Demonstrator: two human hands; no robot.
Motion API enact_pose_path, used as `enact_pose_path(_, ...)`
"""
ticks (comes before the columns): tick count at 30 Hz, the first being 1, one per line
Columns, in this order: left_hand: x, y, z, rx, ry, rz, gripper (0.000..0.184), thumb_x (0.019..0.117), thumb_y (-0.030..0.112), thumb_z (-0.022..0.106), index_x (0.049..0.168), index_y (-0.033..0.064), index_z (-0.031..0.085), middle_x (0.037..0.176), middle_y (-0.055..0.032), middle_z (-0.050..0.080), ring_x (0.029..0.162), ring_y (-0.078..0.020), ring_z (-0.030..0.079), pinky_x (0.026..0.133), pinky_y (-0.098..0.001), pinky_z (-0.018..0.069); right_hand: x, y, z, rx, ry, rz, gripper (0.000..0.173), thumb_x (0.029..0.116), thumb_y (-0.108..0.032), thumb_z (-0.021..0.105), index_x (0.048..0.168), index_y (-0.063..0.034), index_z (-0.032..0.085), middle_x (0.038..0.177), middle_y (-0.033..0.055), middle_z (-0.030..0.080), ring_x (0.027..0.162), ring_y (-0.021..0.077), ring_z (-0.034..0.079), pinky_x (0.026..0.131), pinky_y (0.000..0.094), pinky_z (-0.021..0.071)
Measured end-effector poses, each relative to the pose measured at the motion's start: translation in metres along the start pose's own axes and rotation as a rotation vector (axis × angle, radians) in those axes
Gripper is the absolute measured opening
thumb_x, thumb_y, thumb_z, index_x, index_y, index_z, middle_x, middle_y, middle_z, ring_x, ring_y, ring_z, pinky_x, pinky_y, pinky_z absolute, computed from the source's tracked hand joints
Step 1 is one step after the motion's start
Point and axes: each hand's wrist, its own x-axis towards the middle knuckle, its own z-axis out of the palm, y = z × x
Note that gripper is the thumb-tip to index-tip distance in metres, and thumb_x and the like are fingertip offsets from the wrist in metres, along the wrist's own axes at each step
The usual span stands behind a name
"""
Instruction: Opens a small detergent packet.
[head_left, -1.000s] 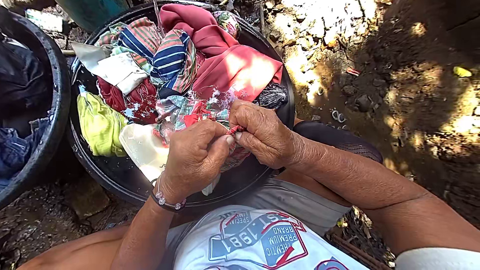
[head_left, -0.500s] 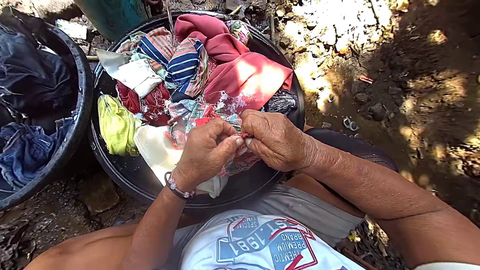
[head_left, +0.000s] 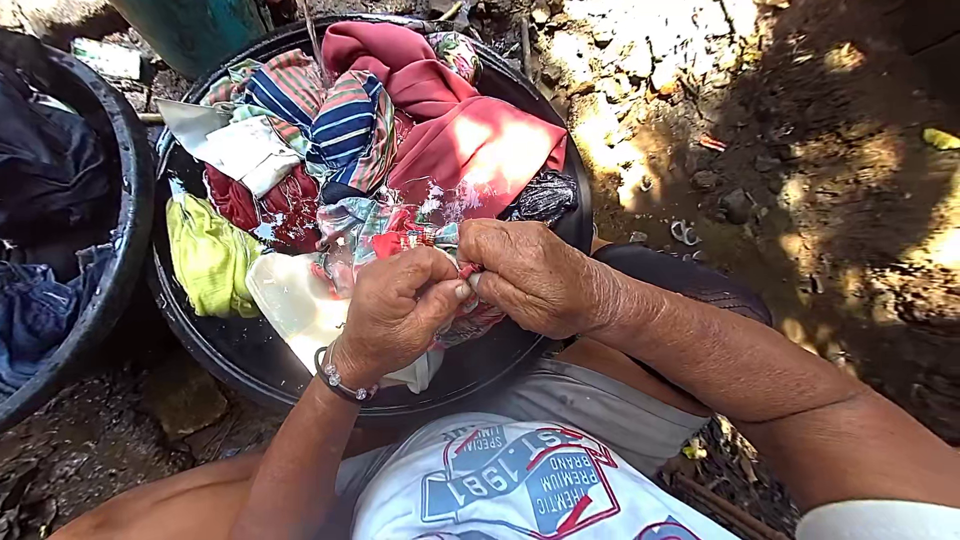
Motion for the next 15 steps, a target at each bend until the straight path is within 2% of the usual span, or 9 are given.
enact_pose_path(6,-0.001,0.002,-0.003,-0.07,-0.029,-0.049,0.007,0.0904,0.002,0.069,0.088,0.0013,0.063,0.076,0.0014,0.062,0.065,-0.0002,0.059,0.061,-0.0145,0.0519,-0.001,-0.001,-0.003,0.221,-0.063,0.008,0.016,0.0919,-0.003,0.048,0.082,-0.0003,0.06,0.077,0.0051,0.053,0.071,0.0083,0.052,0.06,0.0198,0.041)
enact_pose_path(9,-0.002,0.004,-0.003,-0.072,0.008,-0.125,0.021,0.0858,0.005,0.075,0.099,0.0038,0.059,0.08,0.0035,0.062,0.066,-0.0007,0.06,0.061,-0.0154,0.0546,-0.001,-0.001,-0.004,0.25,-0.062,0.01,0.016,0.0918,-0.001,0.048,0.083,0.0007,0.062,0.077,0.0057,0.054,0.072,0.0083,0.053,0.062,0.0192,0.0424)
enact_pose_path(11,0.0,0.005,-0.001,-0.017,0.026,-0.123,0.025,0.0861,0.004,0.073,0.106,0.0,0.059,0.083,0.0011,0.063,0.067,-0.0015,0.06,0.062,-0.0161,0.055,0.0,0.0,-0.006,0.191,-0.066,0.025,0.018,0.0947,-0.002,0.047,0.084,-0.0001,0.062,0.076,0.0059,0.055,0.071,0.0093,0.054,0.061,0.021,0.0426)
enact_pose_path(13,0.001,0.005,0.003,0.075,0.048,-0.077,0.026,0.09,0.002,0.069,0.113,-0.0082,0.061,0.088,-0.0051,0.067,0.066,-0.0027,0.058,0.061,-0.0174,0.0528,0.001,0.001,-0.005,0.109,-0.044,0.061,0.019,0.096,-0.003,0.046,0.085,-0.0011,0.062,0.077,0.0061,0.056,0.072,0.0104,0.056,0.062,0.0222,0.0446)
enact_pose_path(15,0.002,0.005,0.007,0.218,0.085,-0.019,0.024,0.0935,0.003,0.065,0.113,-0.0116,0.064,0.09,-0.0095,0.069,0.07,-0.004,0.061,0.066,-0.0183,0.055,0.002,0.002,-0.002,0.032,0.008,0.079,0.018,0.0936,-0.003,0.048,0.088,-0.0002,0.065,0.08,0.0075,0.059,0.074,0.0129,0.058,0.063,0.0238,0.0478)
